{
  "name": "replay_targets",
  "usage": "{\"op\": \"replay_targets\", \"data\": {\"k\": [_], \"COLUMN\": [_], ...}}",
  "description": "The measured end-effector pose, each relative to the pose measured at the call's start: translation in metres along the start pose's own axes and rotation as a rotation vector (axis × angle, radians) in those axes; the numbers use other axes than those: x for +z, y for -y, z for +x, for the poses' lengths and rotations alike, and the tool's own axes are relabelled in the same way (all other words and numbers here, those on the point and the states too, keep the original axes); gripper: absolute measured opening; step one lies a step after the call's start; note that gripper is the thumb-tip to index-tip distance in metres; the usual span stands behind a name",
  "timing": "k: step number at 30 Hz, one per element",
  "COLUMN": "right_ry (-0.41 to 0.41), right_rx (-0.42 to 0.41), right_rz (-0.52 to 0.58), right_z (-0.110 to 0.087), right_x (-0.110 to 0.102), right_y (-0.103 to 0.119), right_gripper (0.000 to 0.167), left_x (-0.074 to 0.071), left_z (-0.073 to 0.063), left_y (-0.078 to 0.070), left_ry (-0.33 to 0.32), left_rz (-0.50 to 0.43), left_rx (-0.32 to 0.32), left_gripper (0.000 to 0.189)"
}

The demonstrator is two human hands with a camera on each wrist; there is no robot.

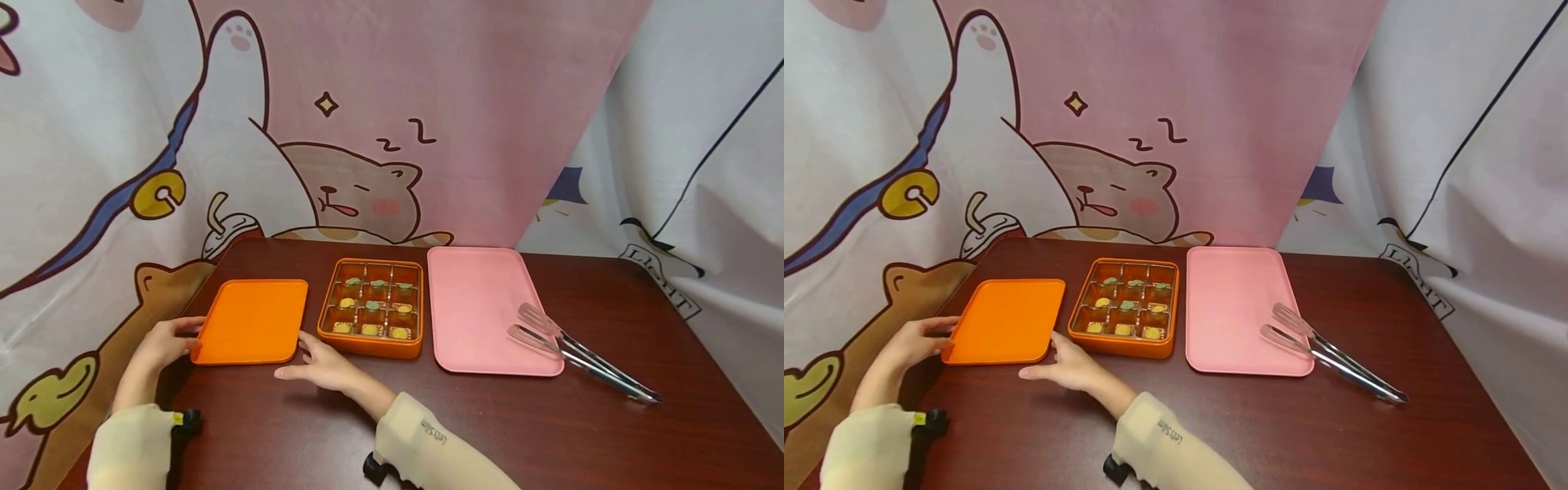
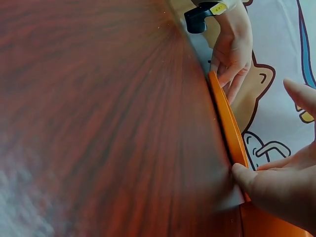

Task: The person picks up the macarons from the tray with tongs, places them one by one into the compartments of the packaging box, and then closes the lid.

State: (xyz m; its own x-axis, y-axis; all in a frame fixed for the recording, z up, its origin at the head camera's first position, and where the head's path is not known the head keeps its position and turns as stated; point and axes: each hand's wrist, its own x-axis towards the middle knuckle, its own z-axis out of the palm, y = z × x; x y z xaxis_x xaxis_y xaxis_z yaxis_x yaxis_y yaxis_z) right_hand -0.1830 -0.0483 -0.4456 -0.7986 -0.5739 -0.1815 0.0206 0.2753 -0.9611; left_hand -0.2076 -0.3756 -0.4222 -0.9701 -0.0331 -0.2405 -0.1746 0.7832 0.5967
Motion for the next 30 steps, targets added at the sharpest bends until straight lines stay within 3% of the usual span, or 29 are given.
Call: {"op": "replay_targets", "data": {"k": [4,14,22,30], "right_ry": [0.001,-0.025,-0.040,-0.072], "right_rx": [-0.029,-0.096,-0.148,-0.168], "right_rz": [0.027,0.053,0.085,0.118], "right_z": [-0.001,-0.008,-0.019,-0.028], "right_x": [0.001,-0.003,-0.015,-0.028], "right_y": [0.002,0.013,0.023,0.026], "right_gripper": [0.089,0.086,0.083,0.082], "left_x": [-0.004,-0.014,-0.019,-0.021], "left_z": [-0.005,-0.016,-0.022,-0.024], "left_y": [0.002,-0.002,-0.014,-0.033], "left_ry": [0.011,-0.030,-0.045,-0.061], "left_rz": [-0.028,-0.096,-0.181,-0.209], "left_rx": [0.003,0.101,0.123,0.140], "left_gripper": [0.054,0.053,0.058,0.061]}}
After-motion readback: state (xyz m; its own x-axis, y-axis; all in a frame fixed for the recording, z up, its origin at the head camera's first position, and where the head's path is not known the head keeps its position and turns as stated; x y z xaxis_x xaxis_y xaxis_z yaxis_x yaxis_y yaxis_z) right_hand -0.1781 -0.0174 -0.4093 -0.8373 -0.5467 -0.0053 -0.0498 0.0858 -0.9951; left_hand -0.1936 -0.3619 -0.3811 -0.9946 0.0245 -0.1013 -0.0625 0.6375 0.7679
